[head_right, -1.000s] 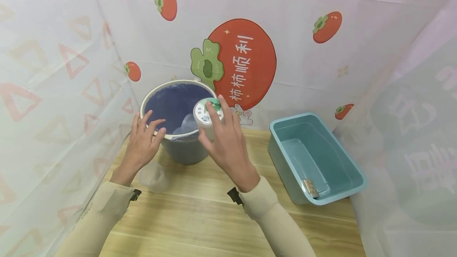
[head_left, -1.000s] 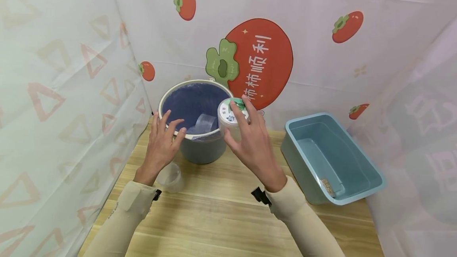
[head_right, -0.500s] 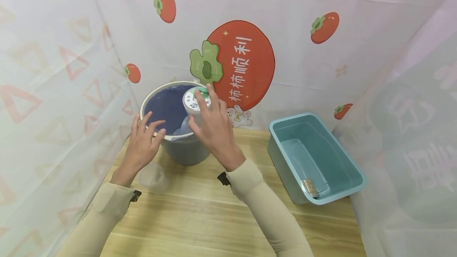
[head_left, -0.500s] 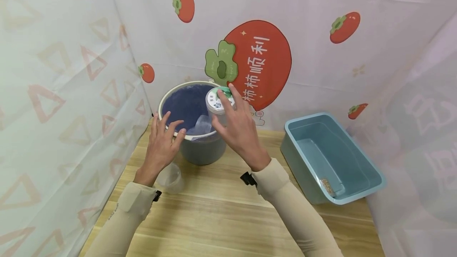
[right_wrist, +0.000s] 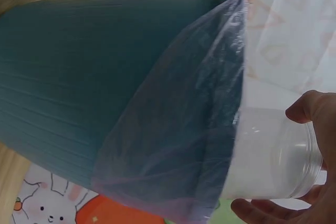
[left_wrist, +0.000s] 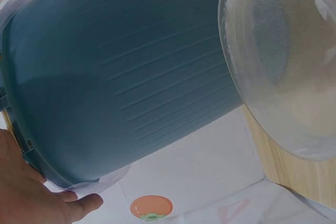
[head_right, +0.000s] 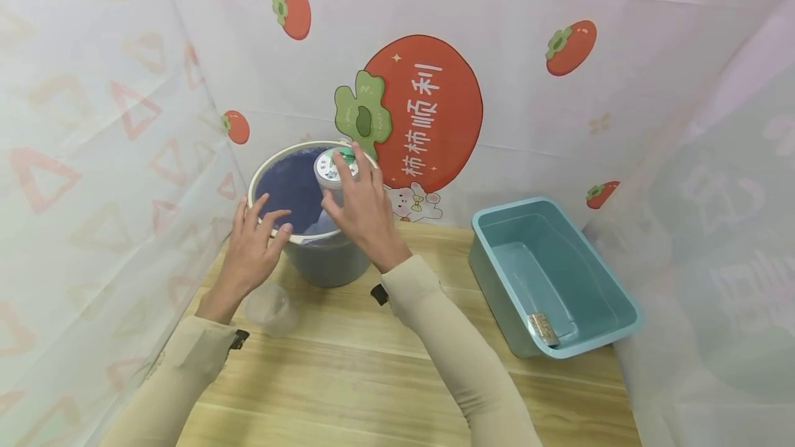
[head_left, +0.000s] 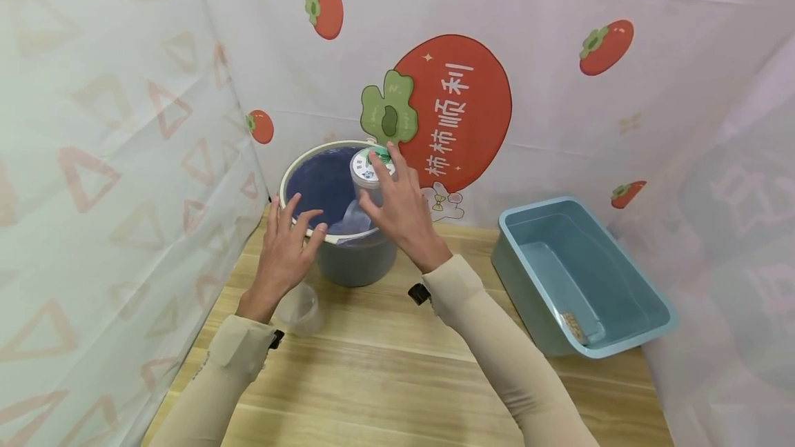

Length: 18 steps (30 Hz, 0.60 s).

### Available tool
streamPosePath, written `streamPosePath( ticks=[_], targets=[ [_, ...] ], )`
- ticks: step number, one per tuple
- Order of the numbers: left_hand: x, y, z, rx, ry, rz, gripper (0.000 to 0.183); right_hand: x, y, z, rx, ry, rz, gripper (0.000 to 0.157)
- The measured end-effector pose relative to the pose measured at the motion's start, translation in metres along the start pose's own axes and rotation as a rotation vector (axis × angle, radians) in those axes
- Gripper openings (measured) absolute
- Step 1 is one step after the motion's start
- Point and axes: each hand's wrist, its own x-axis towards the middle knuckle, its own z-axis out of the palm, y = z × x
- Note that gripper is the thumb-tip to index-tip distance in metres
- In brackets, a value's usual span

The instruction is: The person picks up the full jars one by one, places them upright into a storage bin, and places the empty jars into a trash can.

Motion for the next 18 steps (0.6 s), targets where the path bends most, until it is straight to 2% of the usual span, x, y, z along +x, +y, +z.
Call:
streamPosePath(
  ticks=[13, 18],
  targets=[
    [-0.001, 0.000, 0.002, 0.009, 0.005, 0.006, 0.046, 0.004, 0.007, 0.025, -0.020, -0.091, -0.021, 0.072],
    [0.000, 0.000, 0.001, 0.005, 0.011, 0.011, 0.046, 0.002, 0.008, 0.031, -0.034, -0.100, -0.042, 0.075]
  ],
)
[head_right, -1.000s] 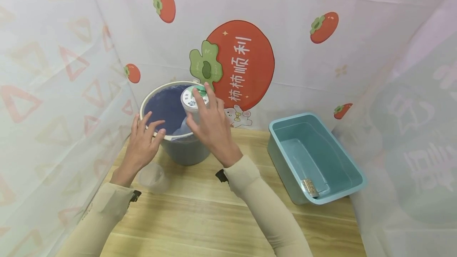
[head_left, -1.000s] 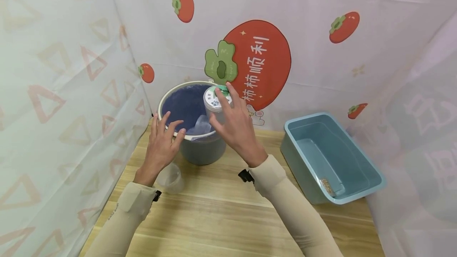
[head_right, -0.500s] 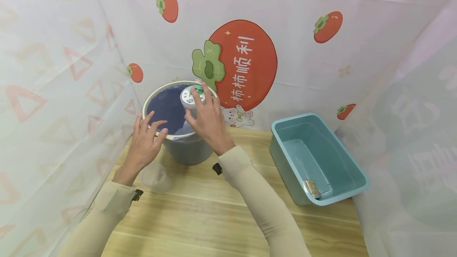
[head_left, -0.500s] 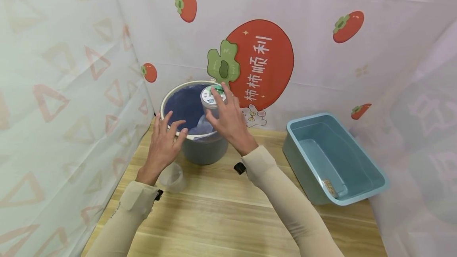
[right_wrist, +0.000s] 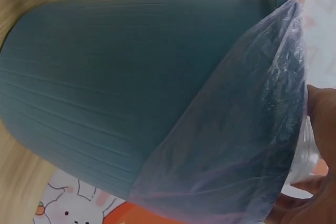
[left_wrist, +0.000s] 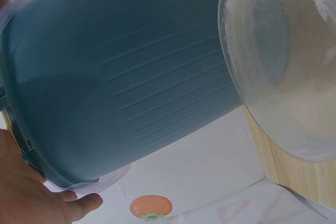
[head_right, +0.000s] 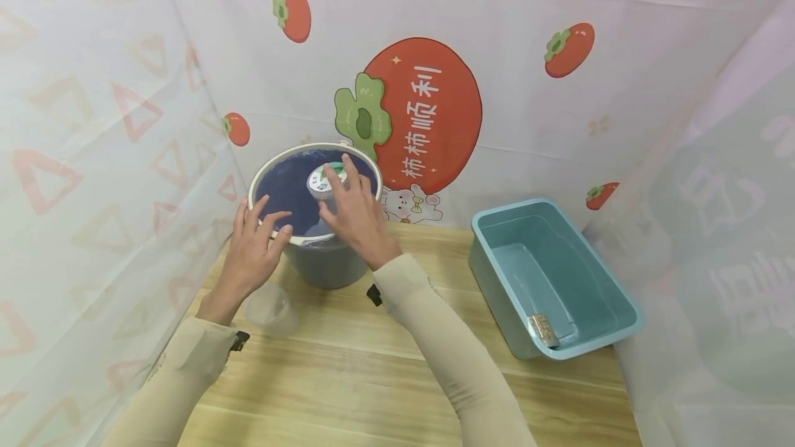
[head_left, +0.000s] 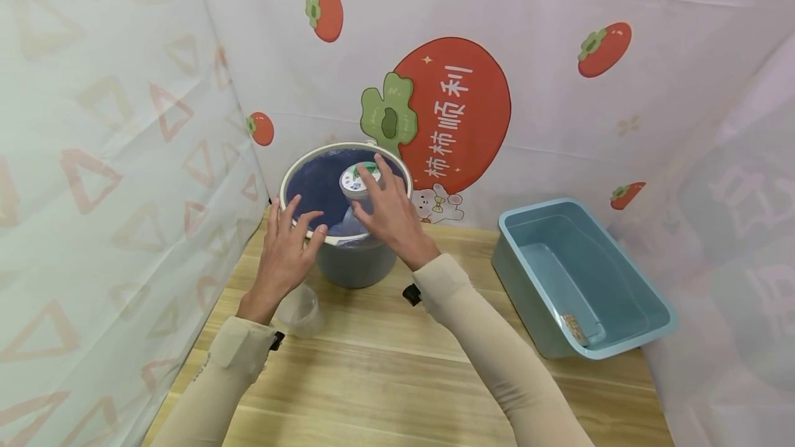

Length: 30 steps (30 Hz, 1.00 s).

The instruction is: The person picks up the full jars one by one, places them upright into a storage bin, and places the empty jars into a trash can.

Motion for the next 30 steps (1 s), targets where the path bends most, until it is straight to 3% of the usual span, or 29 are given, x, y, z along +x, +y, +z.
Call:
streamPosePath(
  ticks=[12, 30],
  targets=[
    [0.000, 0.001, 0.000, 0.006, 0.005, 0.007, 0.045, -0.013, 0.007, 0.004, -0.048, -0.001, -0.053, 0.071],
    [0.003, 0.000, 0.001, -0.007, -0.023, -0.019, 0.051, -0.045, 0.022, 0.015, -0.026, -0.032, -0.018, 0.075]
  ],
)
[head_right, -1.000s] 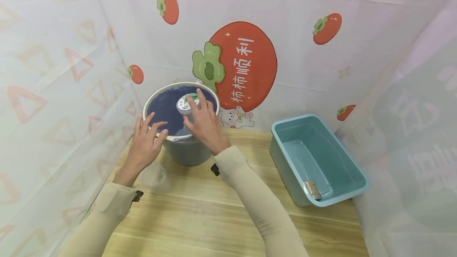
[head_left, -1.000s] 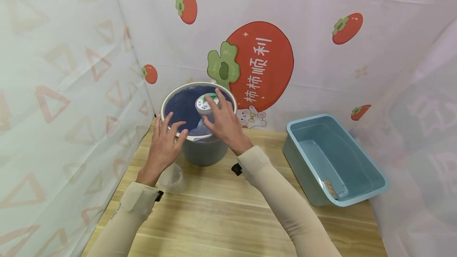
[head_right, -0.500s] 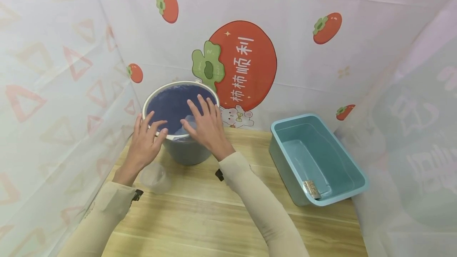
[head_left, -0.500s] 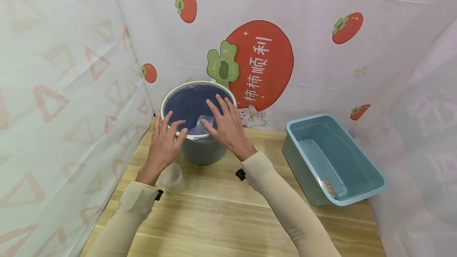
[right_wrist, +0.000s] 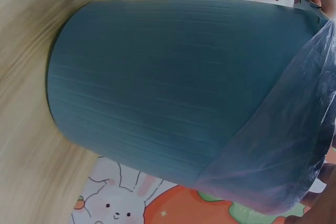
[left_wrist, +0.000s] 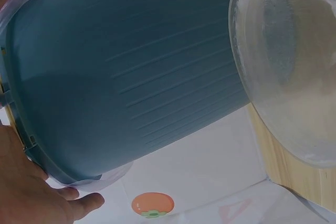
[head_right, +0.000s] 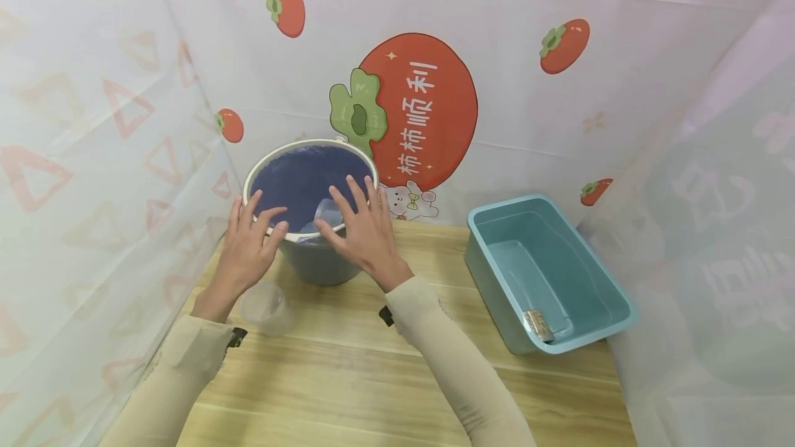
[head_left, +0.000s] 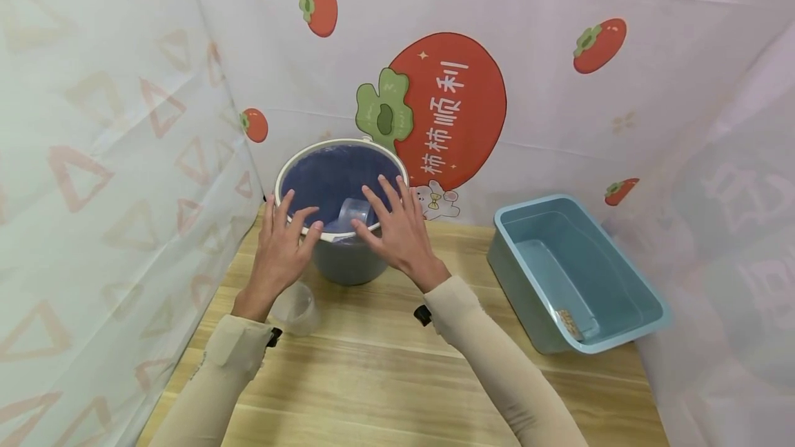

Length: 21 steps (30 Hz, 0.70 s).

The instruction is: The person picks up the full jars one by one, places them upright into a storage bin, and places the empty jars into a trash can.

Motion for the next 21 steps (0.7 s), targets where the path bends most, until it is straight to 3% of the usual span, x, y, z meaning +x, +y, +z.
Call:
streamPosePath(
  ticks=[7, 21],
  targets=[
    [0.000, -0.003, 0.001, -0.007, 0.008, 0.005, 0.053, -0.008, -0.001, 0.004, -0.012, 0.036, -0.006, 0.075],
    [-0.005, -0.002, 0.002, -0.013, 0.043, 0.005, 0.058, -0.016, -0.001, 0.012, -0.003, 0.029, 0.010, 0.074]
  ],
)
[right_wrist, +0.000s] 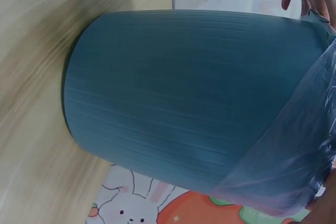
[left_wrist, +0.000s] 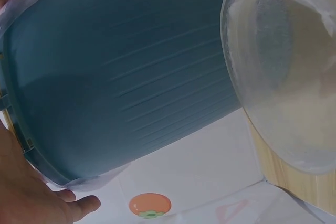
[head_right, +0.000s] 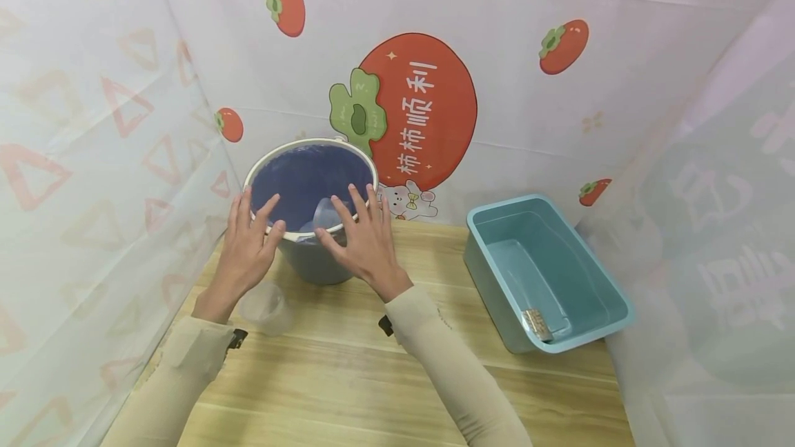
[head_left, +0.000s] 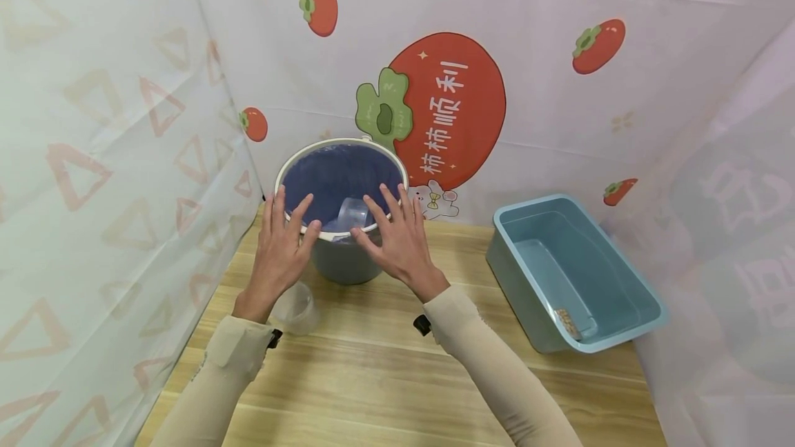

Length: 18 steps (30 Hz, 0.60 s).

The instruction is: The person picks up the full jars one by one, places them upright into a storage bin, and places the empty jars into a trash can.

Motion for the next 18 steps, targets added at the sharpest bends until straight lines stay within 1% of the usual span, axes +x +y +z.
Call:
streamPosePath(
  ticks=[5, 10, 14, 18],
  targets=[
    [-0.007, -0.006, 0.000, 0.018, 0.023, 0.009, 0.064, -0.001, 0.000, 0.001, 0.019, -0.006, 0.013, 0.074],
    [-0.019, -0.012, -0.001, 0.029, 0.032, -0.013, 0.067, -0.001, 0.001, 0.001, 0.026, -0.012, 0.024, 0.073],
    [-0.034, -0.018, -0.002, 0.021, 0.023, -0.052, 0.068, -0.001, 0.001, 0.002, 0.023, -0.011, 0.023, 0.073],
    [-0.049, -0.025, 0.000, 0.008, 0.001, -0.102, 0.072, 0.000, 0.000, 0.002, 0.017, -0.013, 0.020, 0.072]
  ],
)
